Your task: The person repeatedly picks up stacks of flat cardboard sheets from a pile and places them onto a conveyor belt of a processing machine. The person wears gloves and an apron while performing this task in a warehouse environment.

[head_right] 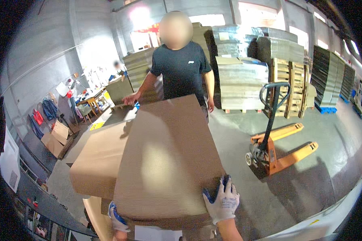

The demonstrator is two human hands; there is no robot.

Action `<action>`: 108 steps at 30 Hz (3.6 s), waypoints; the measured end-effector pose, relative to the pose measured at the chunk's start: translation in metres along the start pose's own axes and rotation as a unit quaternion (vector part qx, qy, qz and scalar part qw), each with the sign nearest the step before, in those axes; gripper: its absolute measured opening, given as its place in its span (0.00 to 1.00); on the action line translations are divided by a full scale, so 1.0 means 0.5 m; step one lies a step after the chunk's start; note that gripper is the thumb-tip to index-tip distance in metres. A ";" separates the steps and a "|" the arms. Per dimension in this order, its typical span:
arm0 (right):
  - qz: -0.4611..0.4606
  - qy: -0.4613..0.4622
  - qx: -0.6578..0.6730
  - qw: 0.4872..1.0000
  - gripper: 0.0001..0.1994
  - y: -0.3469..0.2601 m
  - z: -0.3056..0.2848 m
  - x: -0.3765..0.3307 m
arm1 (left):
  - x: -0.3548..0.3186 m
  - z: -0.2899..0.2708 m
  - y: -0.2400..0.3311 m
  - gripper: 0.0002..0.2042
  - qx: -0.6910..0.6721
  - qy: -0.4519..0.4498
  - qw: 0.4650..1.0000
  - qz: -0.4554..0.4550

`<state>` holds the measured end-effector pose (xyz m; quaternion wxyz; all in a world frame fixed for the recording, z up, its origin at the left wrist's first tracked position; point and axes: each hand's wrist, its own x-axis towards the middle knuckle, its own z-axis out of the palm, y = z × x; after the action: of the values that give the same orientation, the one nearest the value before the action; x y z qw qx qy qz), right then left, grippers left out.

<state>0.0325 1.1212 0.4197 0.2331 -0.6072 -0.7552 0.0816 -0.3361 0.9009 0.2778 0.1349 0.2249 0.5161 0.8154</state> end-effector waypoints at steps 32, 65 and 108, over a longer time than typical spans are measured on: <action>-0.038 0.038 0.027 0.998 0.41 0.015 -0.002 0.008 | 0.004 -0.017 -0.017 0.22 0.152 -0.023 0.988 0.034; -0.028 -0.067 0.082 0.994 0.42 0.020 -0.018 0.014 | 0.034 0.002 0.019 0.21 0.417 -0.089 0.876 0.223; -0.066 0.138 0.177 0.972 0.27 0.103 0.050 -0.043 | 0.045 0.006 -0.003 0.22 0.191 -0.058 0.979 0.050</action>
<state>0.0700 1.1175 0.3712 0.4437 -0.5101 -0.7279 0.1144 -0.3540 0.9139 0.2825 0.0786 0.3191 0.6414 0.6933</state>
